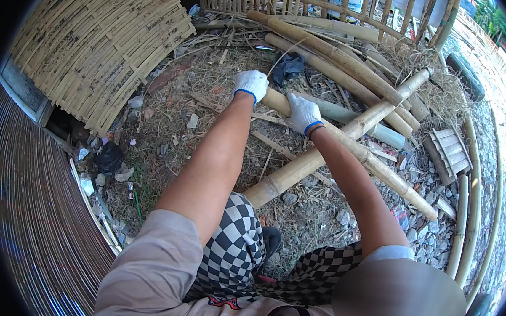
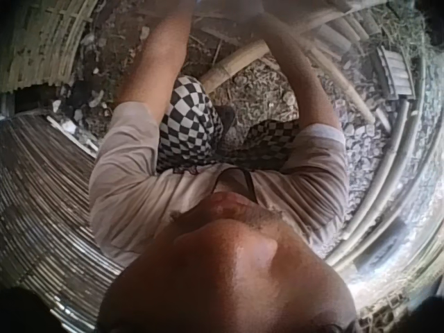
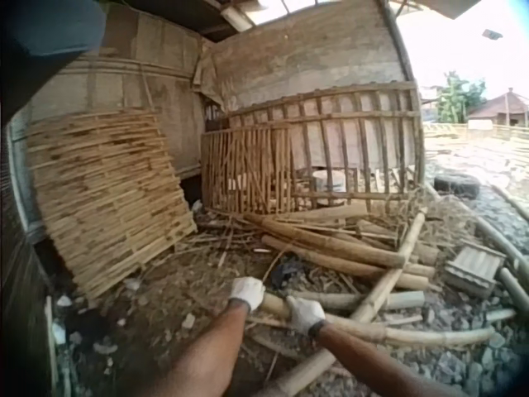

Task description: Sawing a bamboo pole into smaller segments in an outdoor workshop.

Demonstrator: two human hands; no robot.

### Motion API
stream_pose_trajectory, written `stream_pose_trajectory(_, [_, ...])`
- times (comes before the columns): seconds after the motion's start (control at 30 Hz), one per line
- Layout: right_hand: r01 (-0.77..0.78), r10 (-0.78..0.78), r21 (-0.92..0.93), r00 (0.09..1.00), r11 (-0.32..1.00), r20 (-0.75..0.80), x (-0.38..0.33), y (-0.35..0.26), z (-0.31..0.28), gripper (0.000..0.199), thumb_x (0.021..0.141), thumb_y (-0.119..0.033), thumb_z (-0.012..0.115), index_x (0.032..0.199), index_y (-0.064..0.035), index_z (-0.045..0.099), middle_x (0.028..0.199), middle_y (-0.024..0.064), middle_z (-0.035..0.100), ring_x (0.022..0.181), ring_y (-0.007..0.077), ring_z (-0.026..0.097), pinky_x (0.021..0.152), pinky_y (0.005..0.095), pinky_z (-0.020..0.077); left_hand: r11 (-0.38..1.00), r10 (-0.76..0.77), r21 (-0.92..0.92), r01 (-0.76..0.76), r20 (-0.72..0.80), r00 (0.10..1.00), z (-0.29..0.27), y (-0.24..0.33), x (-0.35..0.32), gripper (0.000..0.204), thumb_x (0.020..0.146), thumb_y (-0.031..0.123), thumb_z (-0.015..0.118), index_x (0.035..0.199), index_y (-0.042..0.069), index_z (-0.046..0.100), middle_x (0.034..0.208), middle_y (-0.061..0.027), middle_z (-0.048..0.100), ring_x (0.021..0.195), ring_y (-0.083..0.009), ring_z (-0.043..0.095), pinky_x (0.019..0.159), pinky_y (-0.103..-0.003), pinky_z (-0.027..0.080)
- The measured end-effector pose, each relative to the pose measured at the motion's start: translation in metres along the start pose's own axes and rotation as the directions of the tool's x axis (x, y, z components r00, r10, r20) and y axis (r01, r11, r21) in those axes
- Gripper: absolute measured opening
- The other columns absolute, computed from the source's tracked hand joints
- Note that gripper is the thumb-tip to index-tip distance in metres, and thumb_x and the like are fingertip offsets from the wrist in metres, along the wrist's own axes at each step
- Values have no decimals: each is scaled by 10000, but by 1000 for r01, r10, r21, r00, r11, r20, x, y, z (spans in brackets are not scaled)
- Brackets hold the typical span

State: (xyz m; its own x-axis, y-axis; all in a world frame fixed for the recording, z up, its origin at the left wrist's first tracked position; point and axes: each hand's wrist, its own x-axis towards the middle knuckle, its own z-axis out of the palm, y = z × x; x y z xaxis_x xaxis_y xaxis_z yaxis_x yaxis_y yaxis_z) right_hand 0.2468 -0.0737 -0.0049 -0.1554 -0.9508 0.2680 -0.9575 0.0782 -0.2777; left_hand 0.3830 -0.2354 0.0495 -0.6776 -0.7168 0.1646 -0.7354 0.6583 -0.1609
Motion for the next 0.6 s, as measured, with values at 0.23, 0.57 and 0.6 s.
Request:
stream_pose_trajectory(0.23, [21,-25,-110,999,994,-43,2,-11,-10,620,734,-369,866,1200,-78,576,1121,179,685,1078,365,683,882,495,543,994,-60,-87,65,66,996,-12,7,3,355,952,354,576,1068,97,791,1108,-190,759,1050,-357,733,887,-509,580])
stream_pose_trajectory(0.57, [16,-24,-79,995,997,-99,28,-22,4,501,776,-327,820,1132,-71,577,978,165,713,922,356,722,787,469,569,974,-6,-228,16,46,999,-15,18,1,405,991,418,549,1094,98,775,1141,-166,751,1090,-353,710,919,-500,567])
stream_pose_trajectory(0.6, [-9,3,-80,997,997,-81,29,-20,5,476,782,-303,805,1129,-71,577,980,172,718,927,362,724,795,475,570,984,24,-177,-16,43,999,-14,21,4,393,990,411,556,1078,101,782,1114,-161,758,1062,-349,721,896,-498,576])
